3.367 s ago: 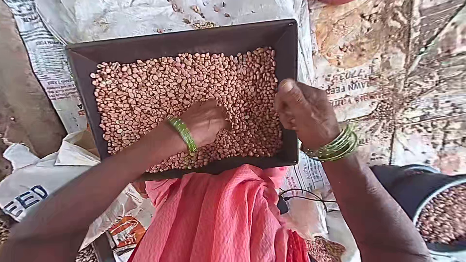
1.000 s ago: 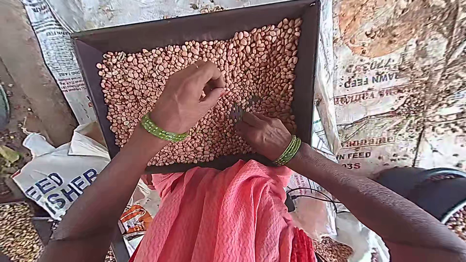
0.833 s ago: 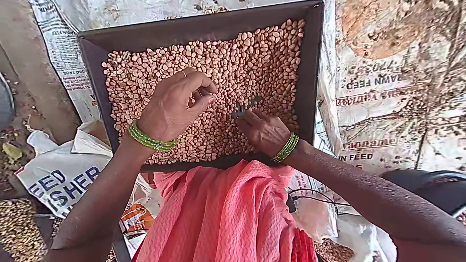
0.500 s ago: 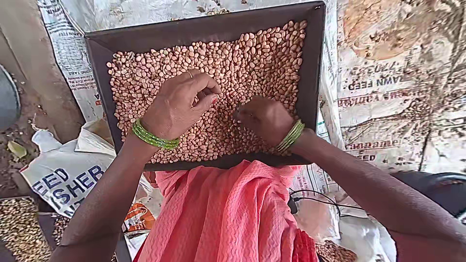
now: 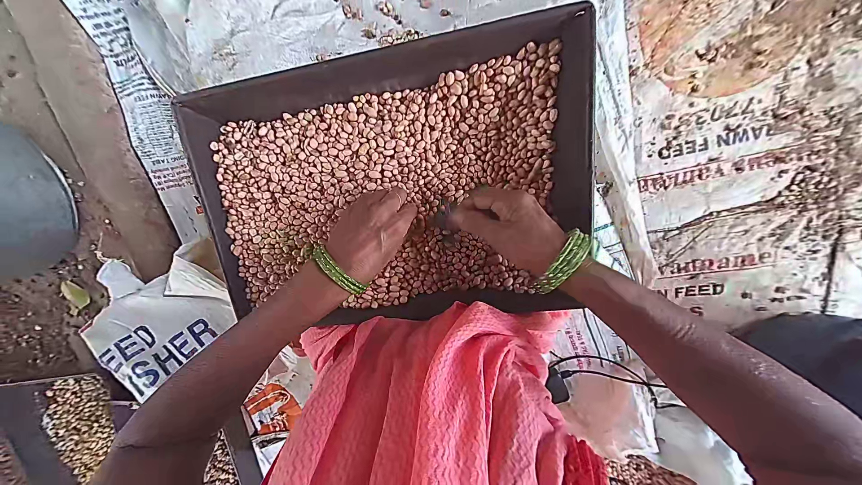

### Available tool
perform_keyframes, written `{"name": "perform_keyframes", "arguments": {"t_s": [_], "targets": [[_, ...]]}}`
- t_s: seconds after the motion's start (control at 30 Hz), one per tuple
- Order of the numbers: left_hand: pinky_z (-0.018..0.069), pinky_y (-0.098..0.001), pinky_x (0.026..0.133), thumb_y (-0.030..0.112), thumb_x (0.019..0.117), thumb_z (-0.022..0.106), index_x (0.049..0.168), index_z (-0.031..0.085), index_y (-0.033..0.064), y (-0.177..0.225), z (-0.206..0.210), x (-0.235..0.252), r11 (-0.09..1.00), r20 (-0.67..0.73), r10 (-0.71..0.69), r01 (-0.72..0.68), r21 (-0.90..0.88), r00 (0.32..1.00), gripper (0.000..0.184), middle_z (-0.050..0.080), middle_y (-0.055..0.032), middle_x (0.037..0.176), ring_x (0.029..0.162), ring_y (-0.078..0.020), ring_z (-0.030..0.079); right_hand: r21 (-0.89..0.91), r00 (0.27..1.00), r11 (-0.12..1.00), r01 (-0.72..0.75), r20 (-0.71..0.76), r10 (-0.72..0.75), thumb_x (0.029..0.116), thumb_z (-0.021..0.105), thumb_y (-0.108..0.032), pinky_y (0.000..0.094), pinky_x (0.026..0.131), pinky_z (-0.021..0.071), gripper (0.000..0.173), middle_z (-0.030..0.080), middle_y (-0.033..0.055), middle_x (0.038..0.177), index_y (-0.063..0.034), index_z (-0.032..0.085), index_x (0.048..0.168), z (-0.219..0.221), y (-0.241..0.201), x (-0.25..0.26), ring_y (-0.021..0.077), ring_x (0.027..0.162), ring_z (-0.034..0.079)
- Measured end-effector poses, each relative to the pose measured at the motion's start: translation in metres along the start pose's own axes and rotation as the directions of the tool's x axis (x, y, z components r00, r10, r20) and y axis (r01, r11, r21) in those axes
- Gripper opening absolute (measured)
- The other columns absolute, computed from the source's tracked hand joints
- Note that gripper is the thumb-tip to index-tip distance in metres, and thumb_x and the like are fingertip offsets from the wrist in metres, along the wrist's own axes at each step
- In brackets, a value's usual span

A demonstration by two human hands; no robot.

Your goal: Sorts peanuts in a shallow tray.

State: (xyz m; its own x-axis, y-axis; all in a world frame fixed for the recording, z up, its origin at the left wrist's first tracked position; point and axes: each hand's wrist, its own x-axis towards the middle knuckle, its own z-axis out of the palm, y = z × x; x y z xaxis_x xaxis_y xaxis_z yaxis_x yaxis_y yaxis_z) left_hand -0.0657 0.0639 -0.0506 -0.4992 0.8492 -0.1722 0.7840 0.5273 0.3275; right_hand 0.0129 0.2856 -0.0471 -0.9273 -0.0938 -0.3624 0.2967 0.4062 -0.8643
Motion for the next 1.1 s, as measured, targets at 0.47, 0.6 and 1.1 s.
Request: {"name": "perform_keyframes", "arguments": {"t_s": [0.47,0.6,1.1], "targets": [[0.0558,-0.0315,0.070,0.022,0.1003,0.063,0.110,0.067,0.0034,-0.034,-0.064,-0.040,0.905,-0.240,-0.390,0.322,-0.277,0.889,0.021,0.071,-0.0126,0.097,0.076,-0.0160,0.067,-0.625,0.910,0.669,0.401,0.187,-0.370,0.0984,0.062,-0.008,0.0491,0.064,0.0583,0.015,0.066,0.0203,0.096,0.0028,0.070,0.102,0.039,0.003,0.027,0.0382,0.084,0.070],[0.0563,-0.0341,0.077,0.020,0.1000,0.063,0.111,0.067,0.0025,-0.029,-0.069,-0.036,0.901,-0.183,-0.378,0.316,-0.298,0.907,0.021,0.071,-0.0132,0.098,0.083,-0.0183,0.069,-0.631,0.929,0.688,0.360,0.173,-0.327,0.0997,0.059,-0.011,0.0515,0.066,0.0583,0.019,0.066,0.0213,0.100,0.0036,0.070,0.104,0.040,0.004,0.029,0.0393,0.086,0.070],[0.0579,-0.0522,0.083,0.012,0.1018,0.059,0.102,0.073,-0.0027,-0.001,-0.004,0.020,0.996,-0.038,0.016,-0.019,-0.082,0.999,0.020,0.068,-0.0229,0.099,0.093,-0.0409,0.070,0.636,0.961,0.722,-0.272,0.137,0.241,0.1124,0.026,-0.036,0.0141,0.037,0.0280,0.050,0.047,-0.0086,0.056,-0.0184,0.055,0.075,-0.026,-0.011,-0.017,-0.0011,0.040,0.032]]}}
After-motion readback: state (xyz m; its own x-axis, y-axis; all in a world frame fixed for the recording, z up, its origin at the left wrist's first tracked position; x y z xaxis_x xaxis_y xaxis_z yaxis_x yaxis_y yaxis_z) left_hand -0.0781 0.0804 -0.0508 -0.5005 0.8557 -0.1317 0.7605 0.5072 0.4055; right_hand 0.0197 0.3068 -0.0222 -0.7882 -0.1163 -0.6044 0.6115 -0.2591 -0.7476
